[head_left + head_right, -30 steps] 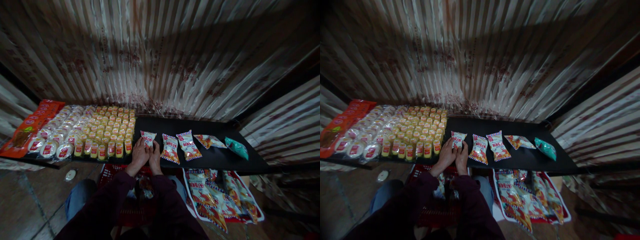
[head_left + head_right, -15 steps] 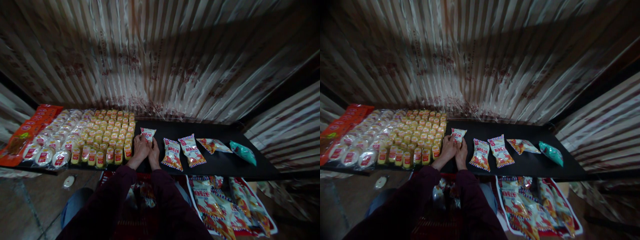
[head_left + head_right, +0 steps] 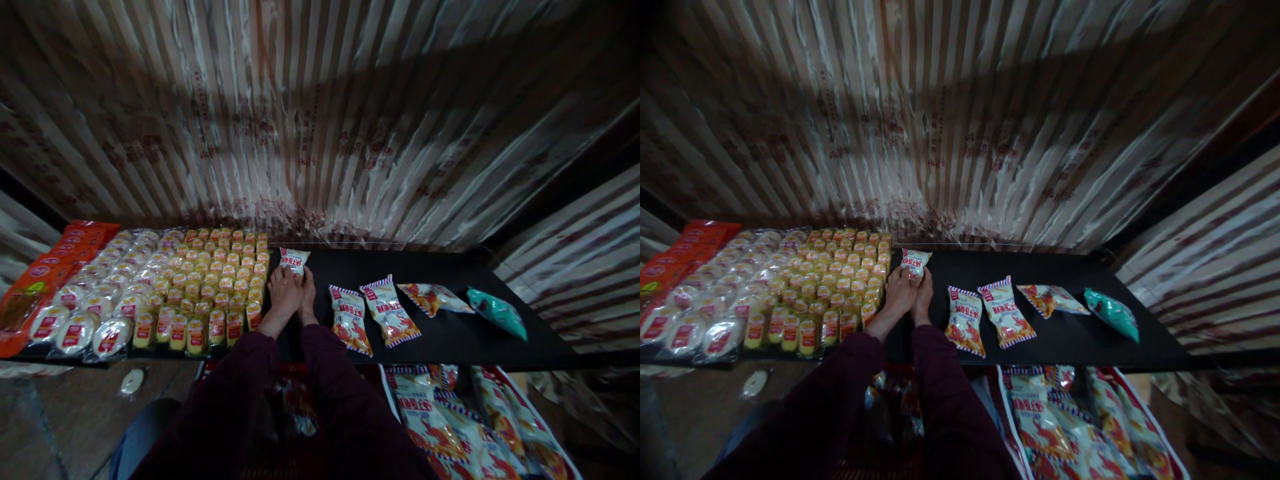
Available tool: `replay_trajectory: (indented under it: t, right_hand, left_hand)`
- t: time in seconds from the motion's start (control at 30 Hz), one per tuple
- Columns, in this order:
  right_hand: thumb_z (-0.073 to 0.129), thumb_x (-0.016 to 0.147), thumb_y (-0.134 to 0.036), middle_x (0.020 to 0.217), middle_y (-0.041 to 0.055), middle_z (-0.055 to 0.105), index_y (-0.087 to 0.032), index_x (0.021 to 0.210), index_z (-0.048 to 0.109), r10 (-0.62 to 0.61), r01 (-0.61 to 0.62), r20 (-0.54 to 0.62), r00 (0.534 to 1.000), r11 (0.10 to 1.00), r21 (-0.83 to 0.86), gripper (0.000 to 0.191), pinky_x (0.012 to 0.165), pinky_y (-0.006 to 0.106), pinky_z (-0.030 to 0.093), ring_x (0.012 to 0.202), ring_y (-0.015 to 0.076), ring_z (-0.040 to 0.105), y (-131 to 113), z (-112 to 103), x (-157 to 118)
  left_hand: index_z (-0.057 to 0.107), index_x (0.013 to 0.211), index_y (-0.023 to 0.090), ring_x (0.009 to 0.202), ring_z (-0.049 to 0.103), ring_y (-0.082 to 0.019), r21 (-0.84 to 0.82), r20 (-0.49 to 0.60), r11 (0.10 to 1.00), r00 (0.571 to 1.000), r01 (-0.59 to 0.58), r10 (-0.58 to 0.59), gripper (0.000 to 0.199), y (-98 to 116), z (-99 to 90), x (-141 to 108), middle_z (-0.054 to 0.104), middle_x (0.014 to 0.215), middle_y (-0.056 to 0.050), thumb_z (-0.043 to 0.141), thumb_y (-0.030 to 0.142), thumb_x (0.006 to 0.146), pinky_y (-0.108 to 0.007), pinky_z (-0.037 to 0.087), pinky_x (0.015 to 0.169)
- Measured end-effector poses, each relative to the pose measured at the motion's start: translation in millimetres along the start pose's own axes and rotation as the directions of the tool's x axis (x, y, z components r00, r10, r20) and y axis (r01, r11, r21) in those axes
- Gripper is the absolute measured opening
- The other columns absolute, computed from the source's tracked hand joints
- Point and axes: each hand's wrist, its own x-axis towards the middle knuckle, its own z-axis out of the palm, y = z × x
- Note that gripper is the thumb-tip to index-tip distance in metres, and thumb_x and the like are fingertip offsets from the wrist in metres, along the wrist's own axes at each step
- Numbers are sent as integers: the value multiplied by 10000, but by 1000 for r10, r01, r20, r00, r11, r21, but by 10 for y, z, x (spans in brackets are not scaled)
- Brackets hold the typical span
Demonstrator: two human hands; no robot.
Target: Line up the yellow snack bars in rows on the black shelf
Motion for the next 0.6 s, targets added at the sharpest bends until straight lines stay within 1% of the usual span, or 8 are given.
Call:
replay_trajectory:
  t: [0.13, 0.23, 0.33, 0.4, 0.47, 0.6]
  right_hand:
    - [515, 770, -343, 1022, 46, 697, -208, 1168, 585, 40, -40, 6, 999, 999, -16, 427, 888, 356, 468, 953, 206, 615, -38, 70, 87]
    - [528, 752, -351, 965, 40, 701, -197, 1124, 589, 42, -42, -10, 999, 998, -40, 407, 842, 333, 476, 885, 194, 617, -86, 101, 140]
    - [533, 745, -360, 915, 36, 693, -194, 1076, 581, 55, -57, -19, 998, 996, -65, 373, 795, 313, 475, 823, 183, 610, -125, 115, 194]
    - [522, 750, -373, 902, 32, 682, -197, 1053, 567, 58, -59, -20, 998, 996, -72, 354, 779, 305, 473, 806, 178, 606, -145, 117, 228]
    - [511, 752, -389, 893, 35, 673, -193, 1038, 554, 53, -55, -20, 998, 996, -76, 349, 773, 304, 472, 801, 179, 604, -165, 117, 257]
    - [512, 747, -388, 891, 47, 672, -184, 1024, 539, 51, -53, -32, 998, 996, -73, 345, 766, 310, 476, 799, 184, 602, -209, 116, 294]
  left_hand:
    - [556, 1274, 125, 1347, 383, -340, -53, -15, 998, 1000, 21, -22, 417, -3, 46, 84, 436, 1435, -206, 426, 309, 923, -501, 355, 1076]
    - [586, 1226, 133, 1345, 389, -326, -130, -52, 991, 999, 10, -16, 381, -40, 105, 164, 468, 1414, -185, 450, 297, 911, -480, 340, 1103]
    - [606, 1187, 161, 1364, 365, -308, -171, -84, 985, 996, -14, 0, 346, -66, 154, 225, 507, 1386, -142, 456, 292, 904, -481, 291, 1143]
    - [609, 1182, 177, 1386, 331, -305, -174, -80, 985, 997, -20, 6, 339, -61, 165, 243, 512, 1388, -126, 442, 289, 909, -506, 256, 1159]
    - [602, 1202, 163, 1397, 313, -316, -159, -67, 987, 998, 1, -11, 360, -43, 162, 243, 482, 1417, -138, 421, 293, 920, -519, 245, 1163]
    - [596, 1234, 143, 1399, 314, -326, -123, -32, 992, 999, 25, -29, 389, -8, 149, 231, 452, 1439, -153, 421, 299, 923, -493, 254, 1163]
